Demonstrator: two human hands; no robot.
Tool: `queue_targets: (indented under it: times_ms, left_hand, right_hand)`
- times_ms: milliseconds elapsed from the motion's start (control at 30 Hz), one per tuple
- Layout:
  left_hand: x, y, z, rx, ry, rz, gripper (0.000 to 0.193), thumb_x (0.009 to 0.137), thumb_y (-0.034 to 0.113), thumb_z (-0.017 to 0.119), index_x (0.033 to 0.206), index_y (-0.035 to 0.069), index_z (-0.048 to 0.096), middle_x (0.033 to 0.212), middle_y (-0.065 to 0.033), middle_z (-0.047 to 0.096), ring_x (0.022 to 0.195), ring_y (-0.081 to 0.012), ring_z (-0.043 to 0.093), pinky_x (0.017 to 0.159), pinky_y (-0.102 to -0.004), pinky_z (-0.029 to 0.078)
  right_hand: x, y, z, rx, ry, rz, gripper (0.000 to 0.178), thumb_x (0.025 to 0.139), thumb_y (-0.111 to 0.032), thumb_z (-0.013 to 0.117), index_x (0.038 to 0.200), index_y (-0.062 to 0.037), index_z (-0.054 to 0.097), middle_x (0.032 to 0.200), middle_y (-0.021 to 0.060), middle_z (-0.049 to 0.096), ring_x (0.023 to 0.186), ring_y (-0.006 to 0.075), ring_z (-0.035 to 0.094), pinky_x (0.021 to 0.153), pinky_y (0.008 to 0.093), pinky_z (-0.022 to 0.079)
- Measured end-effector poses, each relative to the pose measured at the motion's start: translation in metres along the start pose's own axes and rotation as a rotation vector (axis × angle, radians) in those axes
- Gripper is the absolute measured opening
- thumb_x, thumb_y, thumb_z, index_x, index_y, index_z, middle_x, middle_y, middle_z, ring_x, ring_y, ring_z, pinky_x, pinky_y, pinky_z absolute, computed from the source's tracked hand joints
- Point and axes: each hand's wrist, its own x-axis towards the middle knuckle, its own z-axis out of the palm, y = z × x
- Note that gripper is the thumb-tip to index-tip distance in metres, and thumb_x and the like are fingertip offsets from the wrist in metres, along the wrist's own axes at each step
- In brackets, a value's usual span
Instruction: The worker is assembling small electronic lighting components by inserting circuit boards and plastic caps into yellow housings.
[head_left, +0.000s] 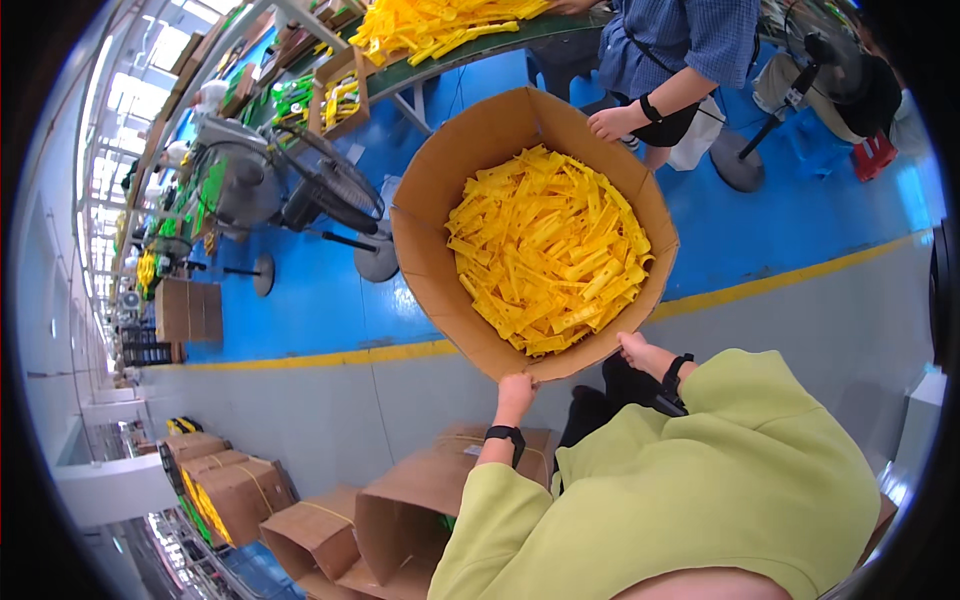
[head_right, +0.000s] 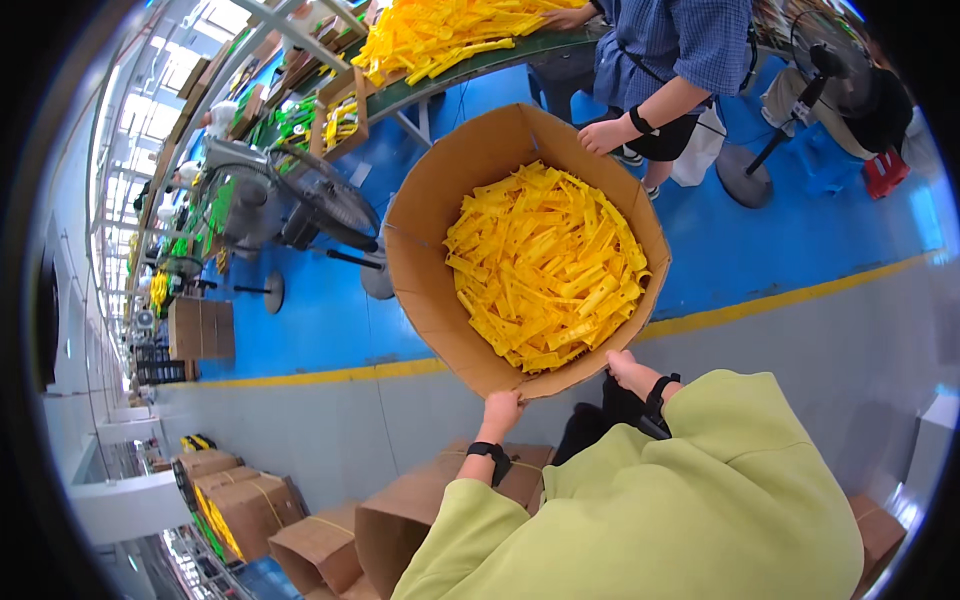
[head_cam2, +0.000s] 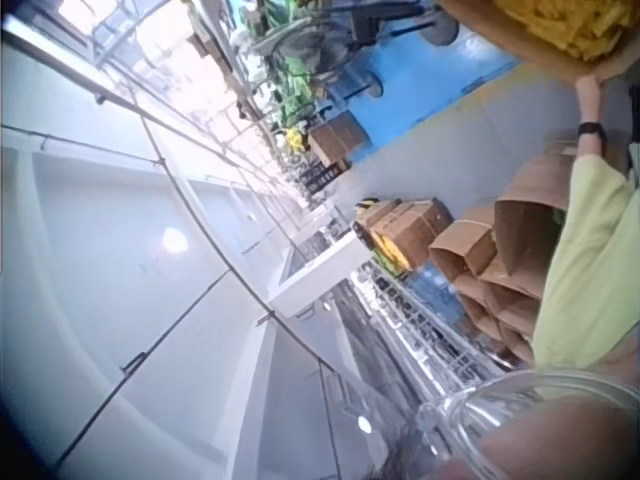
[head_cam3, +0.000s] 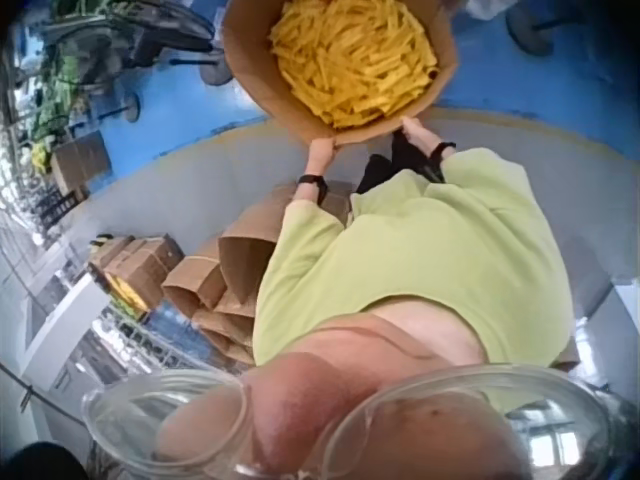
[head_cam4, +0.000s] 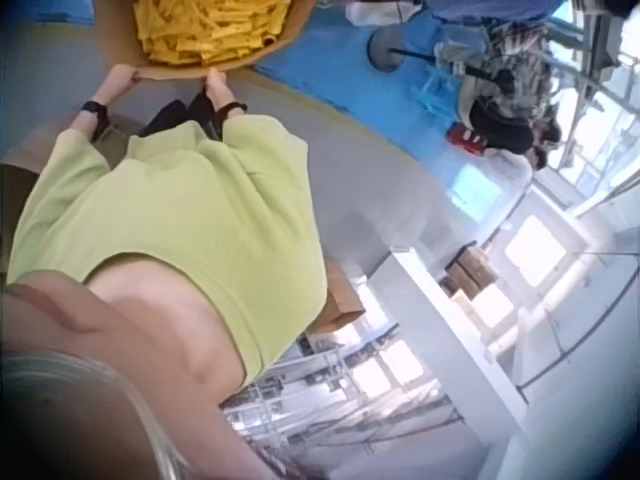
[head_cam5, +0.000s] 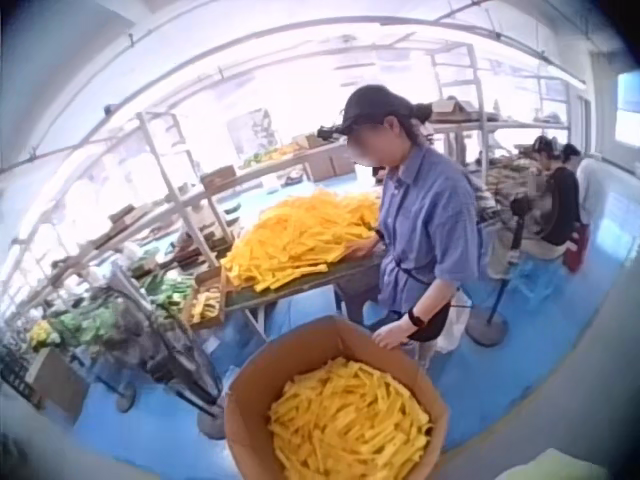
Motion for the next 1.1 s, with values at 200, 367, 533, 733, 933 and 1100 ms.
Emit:
queue_targets:
  times_ms: [200, 367, 533, 733, 933, 1100]
  left_hand:
    - [-0.017, 0.025, 0.035, -0.076, 0.139, -0.077, 0.025, 0.069, 0.032, 0.059, 0.068, 0.007, 0.062, 0.065, -0.0124, 0.059, 0.063, -0.0273, 0.058, 0.060, -0.0366, 0.046]
    - [-0.029, 0.056, 0.052, -0.088, 0.165, -0.115, 0.025, 0.068, 0.031, 0.060, 0.069, 0.007, 0.061, 0.065, -0.0130, 0.059, 0.064, -0.0280, 0.057, 0.061, -0.0374, 0.045]
    - [-0.048, 0.058, 0.097, -0.082, 0.133, -0.125, 0.019, 0.066, 0.026, 0.060, 0.072, 0.007, 0.060, 0.068, -0.0136, 0.059, 0.067, -0.0289, 0.057, 0.062, -0.0381, 0.045]
    - [-0.099, 0.068, 0.113, -0.129, -0.088, -0.167, 0.024, 0.066, 0.023, 0.055, 0.083, 0.006, 0.059, 0.080, -0.0155, 0.059, 0.075, -0.0311, 0.056, 0.068, -0.0405, 0.045]
    - [-0.115, 0.046, 0.081, -0.006, -0.489, -0.227, 0.039, 0.072, 0.035, 0.047, 0.097, 0.008, 0.057, 0.094, -0.0164, 0.058, 0.086, -0.0319, 0.055, 0.073, -0.0409, 0.044]
    - [-0.099, -0.021, 0.133, 0.186, -0.164, 0.386, 0.026, 0.071, 0.028, 0.051, 0.087, 0.011, 0.062, 0.096, -0.0152, 0.058, 0.094, -0.0284, 0.054, 0.077, -0.0393, 0.044]
  right_hand:
    - [0.023, 0.002, -0.015, -0.134, -0.010, -0.050, 0.019, 0.072, -0.025, 0.045, 0.060, -0.0117, 0.038, 0.044, 0.0003, 0.029, 0.033, 0.0094, 0.022, 0.032, 0.0253, 0.015]
    - [0.040, 0.011, -0.033, -0.183, -0.002, -0.049, 0.018, 0.071, -0.026, 0.046, 0.062, -0.0112, 0.039, 0.044, 0.0009, 0.030, 0.032, 0.0095, 0.022, 0.032, 0.0259, 0.016]
    - [0.040, 0.049, -0.035, -0.193, 0.006, -0.117, 0.020, 0.072, -0.025, 0.043, 0.068, -0.0052, 0.047, 0.050, 0.0061, 0.041, 0.040, 0.0150, 0.035, 0.036, 0.0288, 0.025]
    - [0.017, 0.089, -0.062, -0.393, -0.525, 0.153, 0.037, 0.077, -0.040, 0.045, 0.072, -0.0034, 0.050, 0.052, 0.0021, 0.042, 0.040, 0.0106, 0.033, 0.037, 0.0240, 0.026]
    - [-0.066, 0.089, -0.226, -0.263, -0.670, -0.288, 0.044, 0.078, -0.043, 0.047, 0.079, -0.0006, 0.056, 0.052, -0.0016, 0.043, 0.040, 0.0060, 0.033, 0.038, 0.0207, 0.025]
    - [-0.122, 0.180, -0.463, 0.551, -0.098, -0.414, 0.017, 0.075, -0.022, 0.051, 0.064, -0.0100, 0.055, 0.051, -0.0043, 0.039, 0.043, 0.0053, 0.033, 0.039, 0.0202, 0.027]
